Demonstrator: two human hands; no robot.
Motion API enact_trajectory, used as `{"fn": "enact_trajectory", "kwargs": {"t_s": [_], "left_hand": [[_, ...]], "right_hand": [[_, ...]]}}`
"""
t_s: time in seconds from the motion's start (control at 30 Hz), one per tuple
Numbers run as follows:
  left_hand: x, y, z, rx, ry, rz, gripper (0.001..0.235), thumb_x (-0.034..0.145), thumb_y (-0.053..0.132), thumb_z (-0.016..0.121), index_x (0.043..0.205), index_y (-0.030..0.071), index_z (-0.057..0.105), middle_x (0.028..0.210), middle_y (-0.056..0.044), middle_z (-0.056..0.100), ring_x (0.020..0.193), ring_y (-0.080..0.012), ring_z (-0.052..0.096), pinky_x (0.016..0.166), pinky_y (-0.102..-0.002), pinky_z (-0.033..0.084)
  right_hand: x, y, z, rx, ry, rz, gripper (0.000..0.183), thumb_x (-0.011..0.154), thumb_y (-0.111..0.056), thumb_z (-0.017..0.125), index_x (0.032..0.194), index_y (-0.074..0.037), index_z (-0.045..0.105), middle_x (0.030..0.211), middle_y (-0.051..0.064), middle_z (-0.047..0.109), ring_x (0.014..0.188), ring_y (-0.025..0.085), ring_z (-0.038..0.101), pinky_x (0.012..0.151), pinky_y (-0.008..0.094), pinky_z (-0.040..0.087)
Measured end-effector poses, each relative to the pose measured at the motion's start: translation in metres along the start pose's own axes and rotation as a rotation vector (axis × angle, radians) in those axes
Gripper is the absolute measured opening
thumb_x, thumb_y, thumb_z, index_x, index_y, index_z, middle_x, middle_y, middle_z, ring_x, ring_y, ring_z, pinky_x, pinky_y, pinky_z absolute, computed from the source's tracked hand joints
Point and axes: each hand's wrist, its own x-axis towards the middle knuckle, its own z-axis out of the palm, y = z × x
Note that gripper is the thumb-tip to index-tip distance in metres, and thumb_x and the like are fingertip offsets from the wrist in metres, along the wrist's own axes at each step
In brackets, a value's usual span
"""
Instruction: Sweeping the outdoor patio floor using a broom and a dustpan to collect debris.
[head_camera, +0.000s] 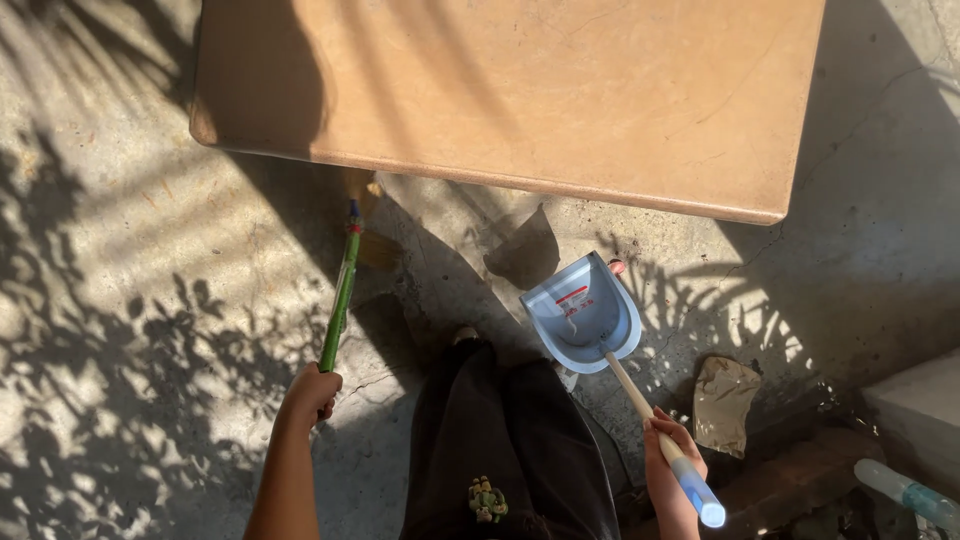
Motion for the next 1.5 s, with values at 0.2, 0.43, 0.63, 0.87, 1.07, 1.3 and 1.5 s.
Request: {"fn": "enact_trajectory", "kwargs": {"t_s": [0.2,0.43,0.63,0.87,1.07,1.3,1.5], "left_hand": [[0.144,0.066,0.083,-0.177,0.054,-0.105,0.056,0.092,-0.008,0.050,0.147,-0.005,0.036,0.064,-0.001,0.034,0.045,-0.0123,0.026,0.044,-0.028,0.032],[0.102,0.090,0.399,-0.029,-0.143,-0.059,0.012,0.086,-0.009,0.050,0.095,-0.006,0.058,0.070,-0.015,0.058,0.058,-0.0224,0.057,0.055,-0.036,0.056],[0.094,0.096,0.398,-0.083,-0.649,0.063,0.018,0.079,-0.010,0.053,0.072,0.006,0.047,0.061,-0.002,0.050,0.049,-0.0111,0.048,0.045,-0.025,0.038],[-0.024,0.040,0.169,0.151,-0.201,0.045,0.018,0.089,0.001,0.061,0.102,0.003,0.048,0.059,-0.001,0.040,0.043,-0.0107,0.032,0.039,-0.030,0.028],[0.048,0.045,0.189,0.047,0.037,-0.038,0.034,0.089,-0.006,0.052,0.123,-0.010,0.052,0.065,-0.003,0.039,0.048,-0.0128,0.031,0.041,-0.029,0.031],[0.072,0.090,0.458,-0.188,-0.198,-0.046,0.017,0.081,-0.012,0.050,0.093,0.000,0.052,0.072,-0.010,0.046,0.057,-0.0170,0.047,0.053,-0.030,0.047],[0.058,0.132,0.560,-0.288,-0.609,-0.055,0.019,0.079,-0.008,0.058,0.077,0.006,0.047,0.060,-0.002,0.045,0.047,-0.0111,0.044,0.043,-0.025,0.036]], "right_hand": [[0.001,0.034,-0.026,0.061,0.018,0.027,0.007,0.092,-0.004,0.071,0.097,0.001,0.073,0.123,0.017,0.073,0.120,0.021,0.068,0.100,0.032,0.056],[-0.007,0.039,-0.053,-0.097,0.093,0.236,0.010,0.090,-0.008,0.074,0.097,-0.001,0.076,0.124,0.010,0.075,0.108,0.018,0.071,0.090,0.030,0.056],[0.000,0.040,-0.081,-0.131,0.027,0.222,0.011,0.090,-0.009,0.075,0.099,-0.002,0.075,0.122,0.009,0.076,0.102,0.018,0.072,0.087,0.031,0.056],[0.018,0.064,-0.097,-0.091,0.042,0.174,0.012,0.091,-0.011,0.074,0.098,-0.001,0.075,0.121,0.011,0.076,0.106,0.019,0.073,0.091,0.031,0.056],[0.031,0.081,-0.111,-0.068,0.006,0.195,0.012,0.091,-0.010,0.073,0.098,0.000,0.075,0.122,0.012,0.075,0.107,0.018,0.073,0.088,0.030,0.058],[0.018,0.097,-0.141,-0.074,0.061,0.221,0.011,0.089,-0.009,0.074,0.097,-0.001,0.075,0.122,0.010,0.076,0.098,0.015,0.073,0.083,0.028,0.058],[0.019,0.119,-0.157,-0.004,0.113,0.216,0.009,0.091,-0.009,0.074,0.097,-0.002,0.075,0.121,0.009,0.077,0.099,0.015,0.071,0.085,0.027,0.056]]}}
